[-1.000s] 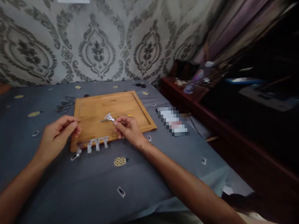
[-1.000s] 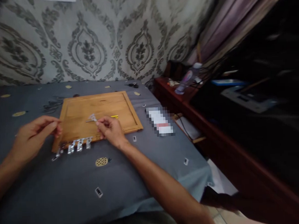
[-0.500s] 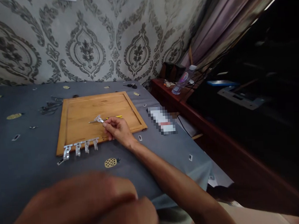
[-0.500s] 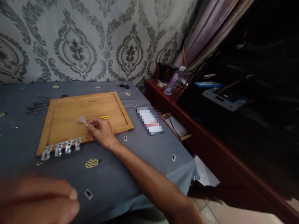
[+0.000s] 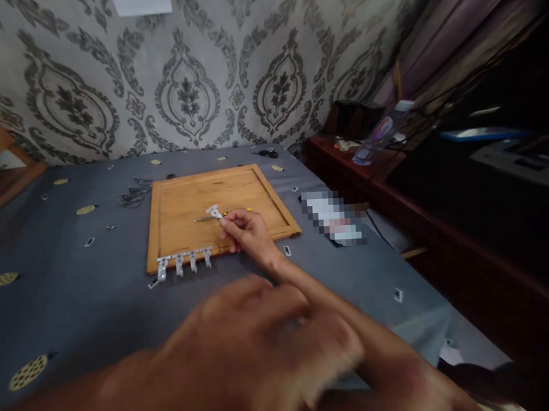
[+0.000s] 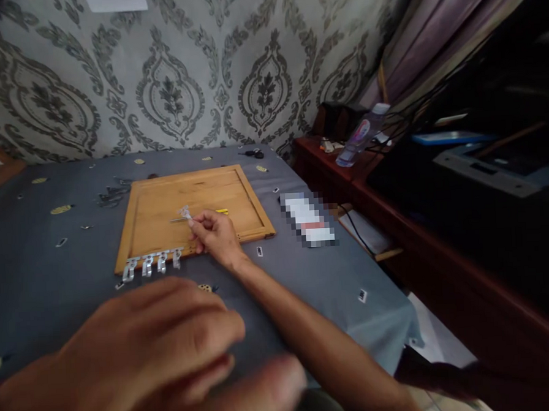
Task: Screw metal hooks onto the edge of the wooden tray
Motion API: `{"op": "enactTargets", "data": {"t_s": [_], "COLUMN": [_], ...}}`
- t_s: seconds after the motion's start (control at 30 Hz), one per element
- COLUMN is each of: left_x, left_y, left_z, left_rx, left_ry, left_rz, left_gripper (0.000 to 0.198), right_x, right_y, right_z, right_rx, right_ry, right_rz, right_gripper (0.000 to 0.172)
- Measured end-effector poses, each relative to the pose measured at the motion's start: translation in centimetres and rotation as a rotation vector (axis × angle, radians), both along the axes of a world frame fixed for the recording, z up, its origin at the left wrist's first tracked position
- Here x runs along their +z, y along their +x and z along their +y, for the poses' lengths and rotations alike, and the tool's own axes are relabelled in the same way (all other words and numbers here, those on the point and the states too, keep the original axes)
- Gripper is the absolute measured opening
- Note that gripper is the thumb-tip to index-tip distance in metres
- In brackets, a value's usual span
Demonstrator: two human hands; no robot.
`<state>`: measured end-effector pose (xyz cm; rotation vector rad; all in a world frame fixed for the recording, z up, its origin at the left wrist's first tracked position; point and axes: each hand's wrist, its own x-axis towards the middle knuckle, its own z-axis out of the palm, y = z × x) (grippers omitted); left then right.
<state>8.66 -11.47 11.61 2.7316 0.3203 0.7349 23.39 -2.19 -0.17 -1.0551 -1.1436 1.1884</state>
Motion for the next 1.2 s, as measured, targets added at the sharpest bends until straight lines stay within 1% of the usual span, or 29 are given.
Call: {"op": "enactTargets", "data": {"t_s": [0.07, 0.1, 0.13, 0.17, 0.2, 0.27, 0.37, 0.43, 0.53, 0.67, 0.8, 0.93, 1.1, 1.2], "left_x": [0.5, 0.4, 0.1, -0.5, -1.1, -2.3, -4.0, -4.9, -5.7, -6.2, -6.5, -6.9, -8.0, -8.6], "left_y": [-0.6, -1.3, -2.0, -2.7, -3.5, -4.6, -5.5, -5.6, -5.7, -5.9, -6.2, -6.3, -6.1, -5.9], "left_z": [1.8, 3.1, 4.4, 5.8, 7.1, 9.4, 11.5, 12.1, 12.3, 12.6, 12.9, 13.1, 13.3, 13.2], "left_rx": [0.036, 0.068, 0.110, 0.159, 0.238, 0.354, 0.447, 0.456, 0.435, 0.421, 0.429, 0.428, 0.398, 0.356], "left_ry": [0.150, 0.194, 0.206, 0.176, 0.133, 0.022, -0.106, -0.161, -0.187, -0.185, -0.180, -0.183, -0.190, -0.189], "left_rz": [-0.048, -0.041, -0.078, -0.078, -0.063, -0.069, -0.117, -0.105, -0.053, -0.012, 0.009, 0.029, 0.041, 0.047], "left_gripper": [0.029, 0.030, 0.030, 0.028, 0.028, 0.025, 0.025, 0.026, 0.027, 0.027, 0.027, 0.026, 0.024, 0.025], "right_x": [0.4, 0.6, 0.8, 1.0, 1.1, 1.2, 0.8, 0.5, 0.1, -0.1, -0.2, -0.2, -0.1, 0.2], "right_y": [-0.1, -0.2, -0.2, -0.2, -0.2, -0.1, -0.1, -0.3, -0.6, -1.0, -1.1, -1.1, -1.0, -1.0], "right_z": [-0.6, -1.0, -1.5, -2.0, -2.6, -3.5, -4.4, -4.6, -4.7, -5.1, -5.3, -5.4, -5.4, -5.4], "right_rx": [-0.012, -0.014, -0.018, -0.016, -0.008, 0.001, 0.015, 0.031, 0.063, 0.096, 0.142, 0.137, 0.126, 0.137], "right_ry": [-0.005, -0.010, -0.016, -0.028, -0.037, -0.057, -0.100, -0.126, -0.162, -0.211, -0.262, -0.290, -0.347, -0.382], "right_rz": [0.023, 0.031, 0.036, 0.033, 0.028, 0.022, 0.027, 0.033, 0.039, 0.020, -0.020, -0.059, -0.062, -0.044], "right_gripper": [0.027, 0.023, 0.021, 0.021, 0.022, 0.025, 0.029, 0.030, 0.030, 0.028, 0.029, 0.028, 0.024, 0.024]}}
